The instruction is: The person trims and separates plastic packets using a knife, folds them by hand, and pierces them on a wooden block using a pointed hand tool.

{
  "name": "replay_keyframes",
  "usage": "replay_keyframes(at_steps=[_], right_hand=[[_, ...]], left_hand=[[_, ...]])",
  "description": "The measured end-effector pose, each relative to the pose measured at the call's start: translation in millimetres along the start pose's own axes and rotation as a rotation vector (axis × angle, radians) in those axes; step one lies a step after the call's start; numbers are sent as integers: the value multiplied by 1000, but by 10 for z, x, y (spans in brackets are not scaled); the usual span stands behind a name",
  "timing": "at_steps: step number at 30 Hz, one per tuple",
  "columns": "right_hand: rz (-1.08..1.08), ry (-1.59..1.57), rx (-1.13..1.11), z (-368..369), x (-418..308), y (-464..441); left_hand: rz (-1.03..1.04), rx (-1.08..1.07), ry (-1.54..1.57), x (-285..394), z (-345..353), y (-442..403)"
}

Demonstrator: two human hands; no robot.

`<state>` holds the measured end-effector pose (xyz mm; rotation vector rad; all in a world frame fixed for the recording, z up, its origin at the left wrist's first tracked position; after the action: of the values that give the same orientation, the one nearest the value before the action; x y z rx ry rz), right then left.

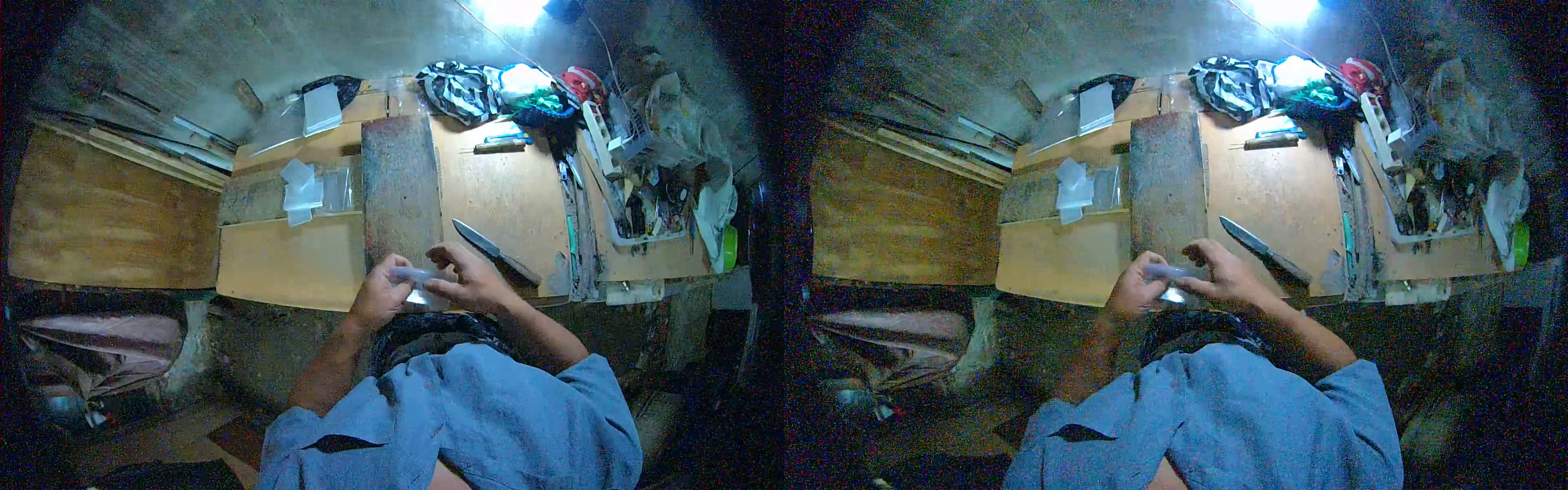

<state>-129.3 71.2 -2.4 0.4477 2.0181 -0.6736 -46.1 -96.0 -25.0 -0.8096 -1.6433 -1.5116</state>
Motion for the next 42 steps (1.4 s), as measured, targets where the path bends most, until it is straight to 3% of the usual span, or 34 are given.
replay_keyframes(at_steps=[2, 4, 6, 8, 9, 12, 14, 17, 20, 23, 25, 29, 32, 34, 35, 37, 38, 40, 42], right_hand=[[41, -11, -63, 20, 9, -7], [245, -311, -84, 116, 6, -82], [220, -118, -85, 98, -1, -82], [245, -524, 157, 214, 238, -2], [248, -522, 154, 203, 196, -20], [317, -405, 193, 189, 92, -58], [347, -581, 349, 273, 128, -12], [290, -669, 360, 454, 366, 63], [243, -697, 351, 656, 525, 111], [191, -615, 425, 765, 472, 118], [194, -538, 379, 635, 193, 58], [298, -339, 265, 590, 223, 89], [174, -385, 286, 685, 338, 117], [218, -499, 287, 611, 303, 82], [265, -614, 286, 581, 275, 66], [236, -672, 255, 537, 146, 14], [208, -731, 224, 534, 103, 2], [137, -583, 205, 623, 296, 72], [70, -437, 185, 630, 334, 93]], left_hand=[[-29, -127, -112, 32, 33, -14], [41, -79, -235, 103, -8, -45], [106, -20, -353, 130, -41, -67], [54, 6, 70, 90, -106, -104], [41, 29, 154, 87, -136, -111], [113, 112, 291, 59, -121, -102], [128, 150, 303, -81, -95, -159], [185, 198, 340, -266, 85, -228], [196, 212, 154, -297, 116, -209], [200, 152, 392, -450, 172, -296], [188, 323, 42, -581, 117, -345], [151, 352, 106, -577, 107, -275], [217, 212, 3, -343, 139, -201], [92, -3, 442, -256, 197, -172], [93, -2, 442, -182, 162, -144], [28, -260, 598, 29, 129, -62], [29, -260, 599, 56, 138, -22], [-161, -442, 752, 63, 214, 38], [-193, -465, 801, 125, 245, 64]])
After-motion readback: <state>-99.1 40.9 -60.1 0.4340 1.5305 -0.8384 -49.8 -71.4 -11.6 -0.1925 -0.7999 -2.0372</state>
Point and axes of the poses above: each hand's wrist, its own y-axis away from the middle knuckle, its own z-axis out of the palm, x = y × z, the point moved 3 cm from there along -y, towards the middle knuckle, and after that the axes turned 14 degrees about -z, right-handed, at the moved point
